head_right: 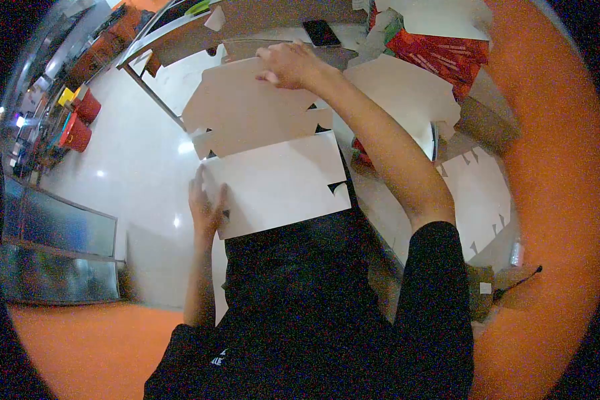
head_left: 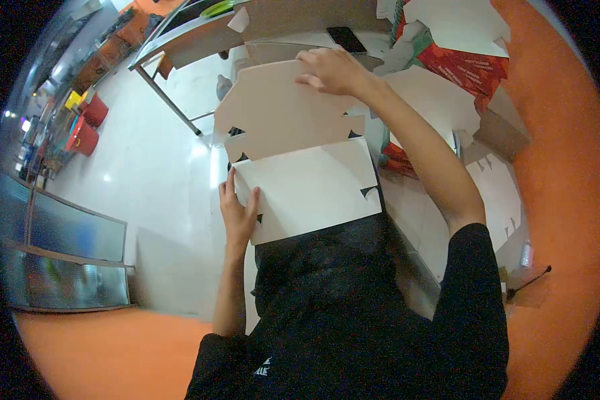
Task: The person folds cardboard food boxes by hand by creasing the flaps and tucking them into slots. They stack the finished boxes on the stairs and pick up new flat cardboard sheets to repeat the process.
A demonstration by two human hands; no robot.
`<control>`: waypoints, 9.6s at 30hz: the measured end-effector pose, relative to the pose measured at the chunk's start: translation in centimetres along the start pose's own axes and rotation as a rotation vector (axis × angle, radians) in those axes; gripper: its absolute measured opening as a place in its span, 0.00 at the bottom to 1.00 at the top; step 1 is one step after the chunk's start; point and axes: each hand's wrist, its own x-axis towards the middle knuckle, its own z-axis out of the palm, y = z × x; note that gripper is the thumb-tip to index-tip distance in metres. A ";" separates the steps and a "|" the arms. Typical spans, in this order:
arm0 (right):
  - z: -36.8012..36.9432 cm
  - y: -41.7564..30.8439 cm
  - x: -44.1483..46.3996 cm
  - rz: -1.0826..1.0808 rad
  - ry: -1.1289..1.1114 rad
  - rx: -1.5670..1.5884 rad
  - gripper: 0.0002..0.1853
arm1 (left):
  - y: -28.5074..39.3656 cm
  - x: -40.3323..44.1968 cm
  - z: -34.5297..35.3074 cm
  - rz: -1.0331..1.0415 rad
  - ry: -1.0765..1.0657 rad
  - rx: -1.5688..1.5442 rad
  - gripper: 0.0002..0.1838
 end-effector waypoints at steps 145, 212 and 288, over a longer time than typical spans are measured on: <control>10.0 -18.2 -11.4 0.141 -0.072 0.658 0.21 | 1.0 -5.0 0.5 -0.263 -0.022 -0.071 0.20; 9.5 -15.3 -10.4 0.455 -0.651 1.492 0.15 | -1.9 -0.4 -2.0 -0.641 -0.822 -0.764 0.20; 5.6 -16.3 -2.8 0.408 -0.489 1.265 0.18 | 1.6 2.6 -5.4 -0.648 -0.550 -0.475 0.27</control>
